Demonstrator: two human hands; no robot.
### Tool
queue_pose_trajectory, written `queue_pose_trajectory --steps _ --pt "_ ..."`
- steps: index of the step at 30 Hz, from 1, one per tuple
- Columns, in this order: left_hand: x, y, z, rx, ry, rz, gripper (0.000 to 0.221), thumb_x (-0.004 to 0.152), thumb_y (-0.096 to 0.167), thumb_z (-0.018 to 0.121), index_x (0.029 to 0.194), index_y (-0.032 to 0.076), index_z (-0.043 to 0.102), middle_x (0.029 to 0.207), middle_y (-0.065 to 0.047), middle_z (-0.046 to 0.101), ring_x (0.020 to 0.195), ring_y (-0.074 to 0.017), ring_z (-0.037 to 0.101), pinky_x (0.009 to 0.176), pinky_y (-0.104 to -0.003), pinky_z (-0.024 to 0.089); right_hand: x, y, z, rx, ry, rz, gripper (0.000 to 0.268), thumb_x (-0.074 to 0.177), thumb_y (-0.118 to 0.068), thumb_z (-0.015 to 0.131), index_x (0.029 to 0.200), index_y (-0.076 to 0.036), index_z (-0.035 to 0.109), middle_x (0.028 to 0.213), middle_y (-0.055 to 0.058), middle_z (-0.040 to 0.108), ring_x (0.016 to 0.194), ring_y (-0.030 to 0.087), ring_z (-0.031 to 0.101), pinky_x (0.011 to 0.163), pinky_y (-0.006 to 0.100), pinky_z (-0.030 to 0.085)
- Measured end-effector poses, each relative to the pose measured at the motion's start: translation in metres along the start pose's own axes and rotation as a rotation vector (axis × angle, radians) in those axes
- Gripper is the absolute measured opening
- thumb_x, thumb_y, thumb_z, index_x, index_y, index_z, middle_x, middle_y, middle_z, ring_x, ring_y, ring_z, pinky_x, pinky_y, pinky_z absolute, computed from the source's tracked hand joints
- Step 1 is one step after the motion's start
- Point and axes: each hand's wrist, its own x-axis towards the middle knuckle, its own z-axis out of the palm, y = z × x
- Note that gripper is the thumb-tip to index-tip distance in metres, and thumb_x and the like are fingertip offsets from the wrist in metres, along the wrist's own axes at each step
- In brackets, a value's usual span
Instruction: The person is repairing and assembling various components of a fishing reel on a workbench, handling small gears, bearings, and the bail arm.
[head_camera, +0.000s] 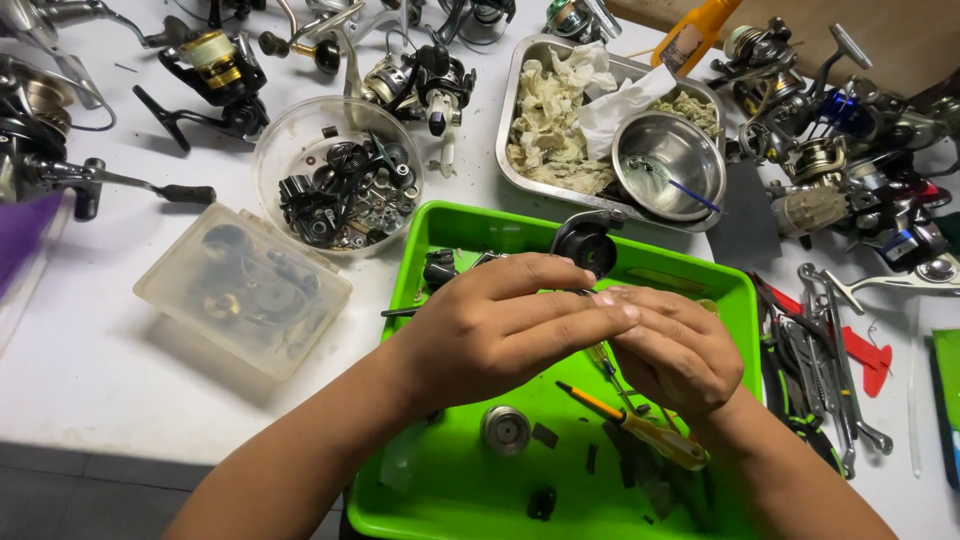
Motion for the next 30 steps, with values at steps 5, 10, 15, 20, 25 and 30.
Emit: queue_pose_trajectory --steps 5,10,15,20,25,30 --pt "0.002 0.002 -0.003 0.004 -0.016 0.025 0.028 0.114 0.008 0.046 0.134 0.003 0.064 0.117 -0.008 0.077 0.109 -0.0317 0.07 0.101 -0.043 0.061 -0.018 0.007 -0.001 0.053 0.06 -0.044 0.041 0.094 0.009 0.069 0.121 -0.008 0.044 0.108 0.023 0.071 0.098 0.04 0.076 0.082 0.048 0.069" --pt "-0.002 0.001 -0.002 -0.025 -0.05 0.03 0.028 0.114 0.009 0.044 0.135 0.005 0.063 0.118 -0.009 0.078 0.115 -0.0322 0.069 0.104 -0.045 0.058 -0.017 0.009 -0.004 0.003 0.034 -0.147 0.039 0.091 0.006 0.073 0.109 -0.009 0.043 0.109 0.025 0.07 0.099 0.039 0.076 0.084 0.052 0.069" --pt "0.001 0.001 -0.006 -0.019 -0.064 0.068 0.028 0.114 0.01 0.045 0.135 0.005 0.063 0.123 -0.007 0.076 0.116 -0.0323 0.069 0.106 -0.045 0.059 -0.042 0.011 -0.022 0.053 -0.131 -0.066 0.019 0.097 -0.004 0.058 0.114 0.004 0.055 0.121 0.034 0.065 0.112 0.044 0.071 0.097 0.054 0.063" --pt "0.002 0.0 -0.006 -0.017 -0.051 0.113 0.026 0.113 0.01 0.049 0.133 0.003 0.065 0.124 -0.008 0.074 0.114 -0.0311 0.071 0.107 -0.046 0.061 -0.03 0.012 -0.021 0.038 -0.136 -0.196 0.017 0.1 -0.004 0.05 0.108 0.011 0.054 0.115 0.037 0.064 0.107 0.049 0.07 0.093 0.059 0.065" --pt "0.002 0.001 -0.005 0.031 -0.054 0.12 0.026 0.112 0.009 0.051 0.134 0.005 0.065 0.126 -0.006 0.071 0.112 -0.0281 0.071 0.107 -0.046 0.062 -0.04 0.01 -0.021 0.058 -0.146 -0.058 0.019 0.1 -0.008 0.052 0.107 0.009 0.057 0.119 0.035 0.065 0.11 0.046 0.071 0.096 0.056 0.063" --pt "0.001 0.001 -0.003 0.005 -0.044 0.082 0.025 0.113 0.008 0.049 0.132 0.004 0.065 0.117 -0.008 0.075 0.114 -0.0324 0.069 0.104 -0.047 0.06 -0.021 0.005 -0.006 0.047 -0.016 -0.06 0.026 0.095 -0.002 0.069 0.11 -0.005 0.048 0.112 0.026 0.069 0.103 0.038 0.075 0.089 0.052 0.068"
